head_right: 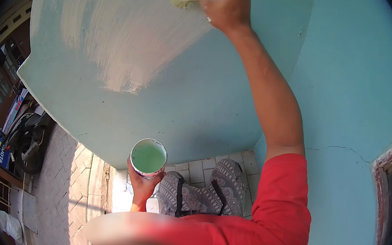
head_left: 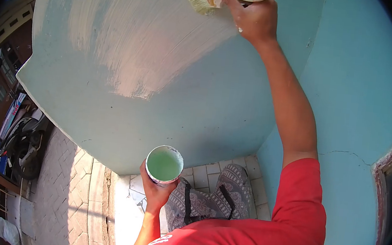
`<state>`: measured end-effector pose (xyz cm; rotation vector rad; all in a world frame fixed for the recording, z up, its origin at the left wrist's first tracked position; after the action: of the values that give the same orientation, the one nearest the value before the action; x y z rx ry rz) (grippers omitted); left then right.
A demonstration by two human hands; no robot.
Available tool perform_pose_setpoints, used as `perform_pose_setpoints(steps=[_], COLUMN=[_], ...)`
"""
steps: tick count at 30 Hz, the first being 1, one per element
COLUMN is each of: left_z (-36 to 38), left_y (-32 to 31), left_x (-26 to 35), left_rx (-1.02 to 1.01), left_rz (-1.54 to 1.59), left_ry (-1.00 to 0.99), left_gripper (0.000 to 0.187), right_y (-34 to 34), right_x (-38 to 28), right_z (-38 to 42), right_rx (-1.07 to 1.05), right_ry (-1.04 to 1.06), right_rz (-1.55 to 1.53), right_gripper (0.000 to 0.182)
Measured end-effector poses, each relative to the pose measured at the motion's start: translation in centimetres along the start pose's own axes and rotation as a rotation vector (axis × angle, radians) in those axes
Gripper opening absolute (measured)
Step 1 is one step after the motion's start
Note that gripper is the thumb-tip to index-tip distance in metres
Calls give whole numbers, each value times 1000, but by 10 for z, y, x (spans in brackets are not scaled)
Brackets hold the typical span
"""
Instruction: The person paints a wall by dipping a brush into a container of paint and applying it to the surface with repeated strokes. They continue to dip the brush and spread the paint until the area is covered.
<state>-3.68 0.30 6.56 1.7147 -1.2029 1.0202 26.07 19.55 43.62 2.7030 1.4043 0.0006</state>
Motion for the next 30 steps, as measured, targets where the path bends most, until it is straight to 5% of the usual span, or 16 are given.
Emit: perform_pose_setpoints(steps=[1, 5, 8, 10, 13, 18, 20, 25, 27, 30], left_z=[1, 2, 3, 4, -2, -7, -8, -5, -2, -1], left_y=[1, 8, 12, 14, 11, 2, 2, 11, 17, 24], left_x=[-1, 1, 3, 3, -1, 8, 8, 2, 1, -7], left_rx=[3, 24, 37, 43, 19, -20, -23, 9, 38, 66], left_rz=[3, -58, -53, -39, -74, -19, -15, -24, -2, 2], left_ry=[-5, -7, -9, -15, -25, -15, -24, -32, -25, -17], left_gripper=[105, 105, 105, 105, 104, 104, 104, 105, 106, 105], right_y=[31, 113, 106, 59, -40, -136, -132, 9, 70, 111], right_x=[9, 42, 42, 20, -54, -134, -121, -5, 27, 49], right_z=[-27, -84, -82, -58, 16, 88, 58, -83, -121, -146], right_rx=[6, 376, 397, 207, 119, -176, -249, 53, 227, 395], right_ry=[-138, -34, 136, 82, 480, 415, 103, 66, -171, -23], right_rz=[-28, 467, 661, 686, 426, 32, -189, -45, 109, 450], right_gripper=[18, 14, 10, 8, 24, 8, 2, 13, 24, 20])
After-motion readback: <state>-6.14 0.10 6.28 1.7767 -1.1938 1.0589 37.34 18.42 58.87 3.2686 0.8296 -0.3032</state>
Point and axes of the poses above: each hand's wrist, its own z-axis away from the middle knuckle, its own y-axis out of the back of the hand, x = y × z, the point moved 6 cm from there along -z, towards the middle knuckle, and after that the axes turned 5 degrees about -x, right-handed, at the moved point
